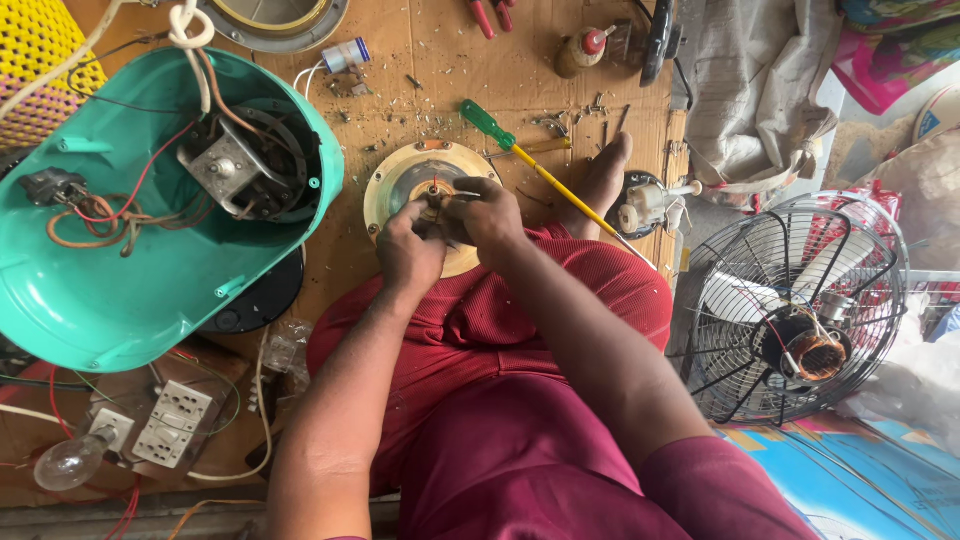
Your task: The person sits on the floor repairing an electric fan motor. They strip and connect red wires to the motor housing, use a screwdriver to loosen screws on the fan's rear cover, separate the cover from the stator, handle the copper winding plate, and reassemble the cover while tightening it by hand.
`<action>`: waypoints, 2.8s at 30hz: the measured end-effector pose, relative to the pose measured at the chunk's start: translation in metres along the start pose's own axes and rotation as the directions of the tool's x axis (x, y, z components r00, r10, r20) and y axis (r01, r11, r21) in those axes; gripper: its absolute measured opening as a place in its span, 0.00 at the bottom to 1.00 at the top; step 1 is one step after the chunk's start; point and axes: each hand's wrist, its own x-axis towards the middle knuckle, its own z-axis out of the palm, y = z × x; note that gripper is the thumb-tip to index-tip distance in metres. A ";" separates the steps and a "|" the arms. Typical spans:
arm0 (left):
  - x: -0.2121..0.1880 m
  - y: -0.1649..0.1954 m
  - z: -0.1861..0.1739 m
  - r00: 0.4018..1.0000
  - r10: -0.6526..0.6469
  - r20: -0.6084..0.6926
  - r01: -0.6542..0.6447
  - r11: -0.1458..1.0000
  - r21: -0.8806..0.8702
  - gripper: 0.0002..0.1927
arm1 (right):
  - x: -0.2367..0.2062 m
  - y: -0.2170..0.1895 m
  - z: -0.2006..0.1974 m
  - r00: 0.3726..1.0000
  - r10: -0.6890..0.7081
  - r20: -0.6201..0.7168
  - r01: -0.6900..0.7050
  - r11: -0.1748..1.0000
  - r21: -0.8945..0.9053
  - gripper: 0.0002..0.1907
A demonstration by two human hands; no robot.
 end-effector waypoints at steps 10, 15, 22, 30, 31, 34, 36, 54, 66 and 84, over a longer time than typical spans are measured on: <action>0.000 0.007 -0.002 1.000 -0.005 0.008 0.006 0.999 -0.048 0.11 | -0.001 -0.003 0.023 0.914 -0.045 -0.403 -0.122 0.917 -0.380 0.10; -0.001 0.007 0.000 0.999 0.036 -0.007 -0.036 0.999 -0.032 0.10 | 0.005 -0.016 0.023 0.953 0.029 -0.302 -0.199 0.811 -0.551 0.09; 0.016 -0.003 -0.008 0.995 -0.035 0.095 0.038 0.999 -0.035 0.12 | -0.007 -0.008 0.013 0.997 -0.073 -0.032 0.060 0.952 -0.302 0.11; 0.047 0.020 -0.016 0.982 0.126 0.141 -0.108 0.986 -0.126 0.09 | -0.007 -0.001 0.004 0.983 -0.160 0.090 0.175 0.968 -0.181 0.14; 0.050 0.023 -0.017 0.975 0.158 0.154 -0.141 0.984 -0.113 0.09 | -0.006 0.000 0.004 0.984 -0.161 0.070 0.171 0.968 -0.182 0.15; 0.058 0.028 -0.022 0.960 0.202 0.192 -0.186 0.978 -0.099 0.08 | -0.007 0.000 0.007 0.987 -0.157 0.044 0.162 0.971 -0.178 0.13; 0.060 0.027 -0.023 0.956 0.221 0.196 -0.199 0.972 -0.122 0.08 | -0.008 0.001 0.007 0.982 -0.178 0.054 0.185 0.964 -0.191 0.12; 0.090 0.088 -0.051 0.992 0.121 -0.040 -0.109 0.642 -0.759 0.09 | 0.008 0.005 -0.009 0.996 -0.082 0.044 0.085 0.993 -0.076 0.18; 0.062 0.020 -0.015 0.924 0.118 0.364 0.030 0.926 -0.376 0.10 | -0.007 0.030 -0.004 0.949 -0.316 0.021 0.311 0.919 -0.242 0.14; 0.054 0.019 -0.019 0.979 0.050 0.198 0.077 0.808 -0.585 0.07 | -0.003 0.031 -0.011 0.933 -0.341 0.115 0.348 0.776 -0.526 0.16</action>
